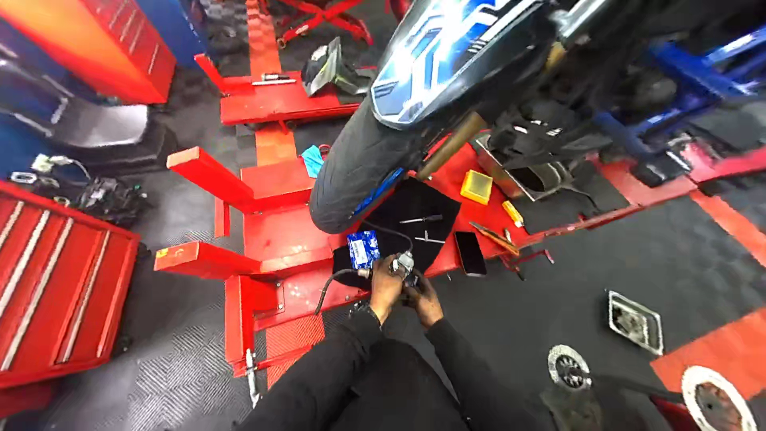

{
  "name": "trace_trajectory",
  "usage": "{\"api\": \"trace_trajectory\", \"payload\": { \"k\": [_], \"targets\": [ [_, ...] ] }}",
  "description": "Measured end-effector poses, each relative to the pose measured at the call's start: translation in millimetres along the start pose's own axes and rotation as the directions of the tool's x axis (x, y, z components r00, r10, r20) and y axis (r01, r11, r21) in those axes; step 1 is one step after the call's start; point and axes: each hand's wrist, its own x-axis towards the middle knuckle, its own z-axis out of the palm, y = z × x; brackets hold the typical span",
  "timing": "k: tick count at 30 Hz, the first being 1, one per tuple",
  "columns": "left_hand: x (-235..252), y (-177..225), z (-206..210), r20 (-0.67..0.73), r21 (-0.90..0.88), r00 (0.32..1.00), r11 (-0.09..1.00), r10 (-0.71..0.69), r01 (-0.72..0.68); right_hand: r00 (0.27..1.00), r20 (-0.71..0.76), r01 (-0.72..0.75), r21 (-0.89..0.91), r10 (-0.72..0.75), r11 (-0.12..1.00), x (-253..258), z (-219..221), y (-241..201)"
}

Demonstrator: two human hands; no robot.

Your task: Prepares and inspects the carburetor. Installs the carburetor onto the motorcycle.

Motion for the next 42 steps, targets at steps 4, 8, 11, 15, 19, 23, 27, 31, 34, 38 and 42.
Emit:
{"api": "trace_trajectory", "payload": {
  "k": [4, 8, 11, 15, 19, 23, 27, 31, 34, 38, 42],
  "targets": [
    [35, 11, -27, 0.179, 0.284, 0.977, 0.957, -0.112, 0.058, 0.996, 0.093, -0.010, -0.073, 0.017, 0.997, 45, -19, -3],
    [46, 35, -60, -0.164, 0.388, 0.974, 0.897, -0.158, 0.211, 0.978, 0.191, -0.024, -0.286, 0.082, 0.958, 52, -36, -16],
    [70, 27, -77, -0.379, 0.524, 0.923, 0.808, -0.064, 0.271, 0.960, 0.257, 0.003, -0.401, 0.110, 0.916, 52, -48, -18],
    [96, 18, -66, -0.401, 0.545, 0.907, 0.762, -0.129, 0.350, 0.939, 0.332, 0.113, -0.543, 0.089, 0.832, 58, -68, -21],
    [103, 13, -57, -0.445, 0.469, 0.877, 0.788, -0.179, 0.398, 0.938, 0.347, 0.250, -0.654, -0.011, 0.714, 57, -92, -42],
    [93, 15, -49, -0.485, 0.396, 0.873, 0.877, -0.051, 0.271, 0.917, 0.384, 0.351, -0.651, -0.108, 0.673, 48, -127, -69],
    [31, 49, -30, -0.549, 0.221, 0.833, 0.973, 0.070, 0.064, 0.834, 0.468, 0.531, -0.537, -0.292, 0.656, 35, -126, -108],
    [-61, 104, -13, -0.480, -0.034, 0.869, 0.987, 0.120, -0.155, 0.659, 0.555, 0.743, -0.380, -0.507, 0.551, 16, -88, -168],
    [-98, 125, -14, -0.356, -0.156, 0.922, 0.964, 0.150, -0.217, 0.597, 0.635, 0.758, -0.248, -0.490, 0.603, 1, -62, -204],
    [-113, 129, -25, -0.231, -0.130, 0.945, 0.955, 0.233, -0.268, 0.600, 0.705, 0.674, -0.191, -0.377, 0.714, -10, -47, -209],
    [-113, 117, -53, -0.122, 0.362, 0.919, 0.879, 0.376, -0.311, 0.566, 0.701, 0.767, -0.255, -0.434, 0.589, -20, -37, -192]
  ]
}}
